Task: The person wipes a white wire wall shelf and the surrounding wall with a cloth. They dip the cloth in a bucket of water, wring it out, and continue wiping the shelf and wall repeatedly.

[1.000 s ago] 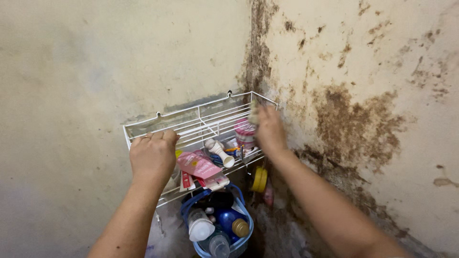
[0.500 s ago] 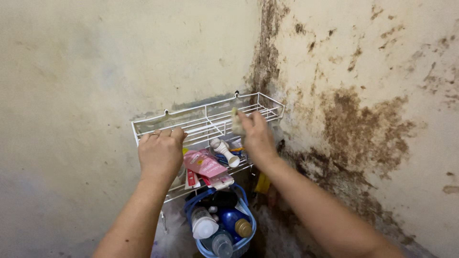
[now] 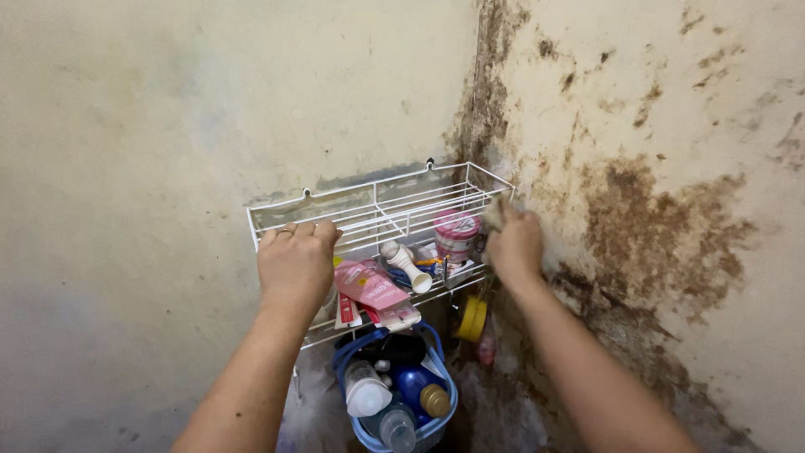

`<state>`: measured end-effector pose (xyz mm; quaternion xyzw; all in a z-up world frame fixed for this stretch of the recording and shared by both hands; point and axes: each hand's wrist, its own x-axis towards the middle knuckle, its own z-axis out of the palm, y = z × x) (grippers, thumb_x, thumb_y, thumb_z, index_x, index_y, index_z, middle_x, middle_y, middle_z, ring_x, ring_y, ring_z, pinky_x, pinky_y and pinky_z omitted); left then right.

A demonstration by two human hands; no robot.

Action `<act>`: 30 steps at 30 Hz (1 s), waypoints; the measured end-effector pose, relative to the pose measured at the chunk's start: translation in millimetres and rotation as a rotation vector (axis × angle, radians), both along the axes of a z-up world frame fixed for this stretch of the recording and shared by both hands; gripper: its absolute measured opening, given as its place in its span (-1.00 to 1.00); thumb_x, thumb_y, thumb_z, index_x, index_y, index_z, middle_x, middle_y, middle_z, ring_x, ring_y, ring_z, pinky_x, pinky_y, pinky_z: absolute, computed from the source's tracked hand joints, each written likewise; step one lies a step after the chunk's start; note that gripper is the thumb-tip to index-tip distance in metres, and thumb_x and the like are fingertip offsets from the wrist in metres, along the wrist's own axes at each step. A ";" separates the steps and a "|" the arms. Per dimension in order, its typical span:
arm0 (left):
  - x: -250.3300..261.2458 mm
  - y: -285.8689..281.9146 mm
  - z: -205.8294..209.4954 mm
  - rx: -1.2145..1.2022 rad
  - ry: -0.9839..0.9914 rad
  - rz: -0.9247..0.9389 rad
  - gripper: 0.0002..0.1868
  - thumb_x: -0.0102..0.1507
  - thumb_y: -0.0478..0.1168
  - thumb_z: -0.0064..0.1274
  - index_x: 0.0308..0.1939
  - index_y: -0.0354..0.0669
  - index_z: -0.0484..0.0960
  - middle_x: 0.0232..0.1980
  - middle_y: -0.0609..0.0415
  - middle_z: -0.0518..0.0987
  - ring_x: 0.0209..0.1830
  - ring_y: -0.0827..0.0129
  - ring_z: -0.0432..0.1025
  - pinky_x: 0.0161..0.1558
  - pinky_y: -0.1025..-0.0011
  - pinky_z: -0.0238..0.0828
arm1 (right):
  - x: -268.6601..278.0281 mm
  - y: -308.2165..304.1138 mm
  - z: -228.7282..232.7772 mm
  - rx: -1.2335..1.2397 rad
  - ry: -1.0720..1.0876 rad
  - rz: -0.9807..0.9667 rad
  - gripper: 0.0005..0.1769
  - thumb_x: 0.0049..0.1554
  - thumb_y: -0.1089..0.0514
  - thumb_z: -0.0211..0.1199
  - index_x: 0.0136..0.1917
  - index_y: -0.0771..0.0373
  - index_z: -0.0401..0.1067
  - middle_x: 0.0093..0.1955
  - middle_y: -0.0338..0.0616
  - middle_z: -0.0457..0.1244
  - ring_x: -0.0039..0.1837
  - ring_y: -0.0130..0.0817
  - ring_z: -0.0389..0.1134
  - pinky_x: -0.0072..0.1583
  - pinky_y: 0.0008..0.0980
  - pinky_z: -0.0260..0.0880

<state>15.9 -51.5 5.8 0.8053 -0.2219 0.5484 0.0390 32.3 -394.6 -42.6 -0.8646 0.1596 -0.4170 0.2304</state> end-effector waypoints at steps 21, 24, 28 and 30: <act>-7.9 2.8 6.7 -0.133 0.090 -0.195 -0.89 0.25 -0.18 0.19 -0.16 -0.05 0.71 -0.15 -0.01 0.59 -0.05 0.11 0.49 -0.01 0.16 0.35 | -23.6 36.5 4.2 -0.208 -0.070 0.259 -0.27 0.00 0.34 0.28 0.44 -0.05 0.41 0.07 0.11 0.20 0.16 0.07 0.26 0.20 -0.06 0.33; -18.1 18.3 12.2 -0.238 0.045 -0.374 -0.71 0.24 -0.28 0.21 0.05 -0.15 0.68 0.05 -0.10 0.54 0.06 0.01 0.45 0.07 0.18 0.38 | -35.0 55.5 7.7 -0.168 -0.291 0.456 -0.33 -0.03 0.27 0.33 0.38 0.17 0.37 0.07 0.17 0.20 0.13 0.12 0.26 0.19 -0.03 0.30; -36.6 43.4 8.2 -0.329 0.019 -0.141 -0.73 0.19 -0.27 0.27 -0.02 -0.12 0.70 -0.01 -0.09 0.55 -0.01 -0.01 0.45 0.04 0.11 0.33 | -56.4 111.7 -1.5 -0.167 -0.317 0.615 -0.40 -0.08 0.24 0.35 0.27 0.24 0.42 0.01 0.16 0.18 0.07 0.10 0.27 0.11 -0.03 0.33; -41.1 55.2 3.5 -0.393 0.076 -0.086 -0.79 0.21 -0.24 0.27 -0.07 -0.10 0.72 -0.06 -0.05 0.58 -0.04 0.01 0.46 0.00 0.09 0.32 | -57.7 138.9 0.1 -0.264 -0.342 0.536 -0.36 -0.12 0.28 0.33 0.28 0.28 0.43 0.02 0.17 0.19 0.10 0.15 0.25 0.15 0.00 0.31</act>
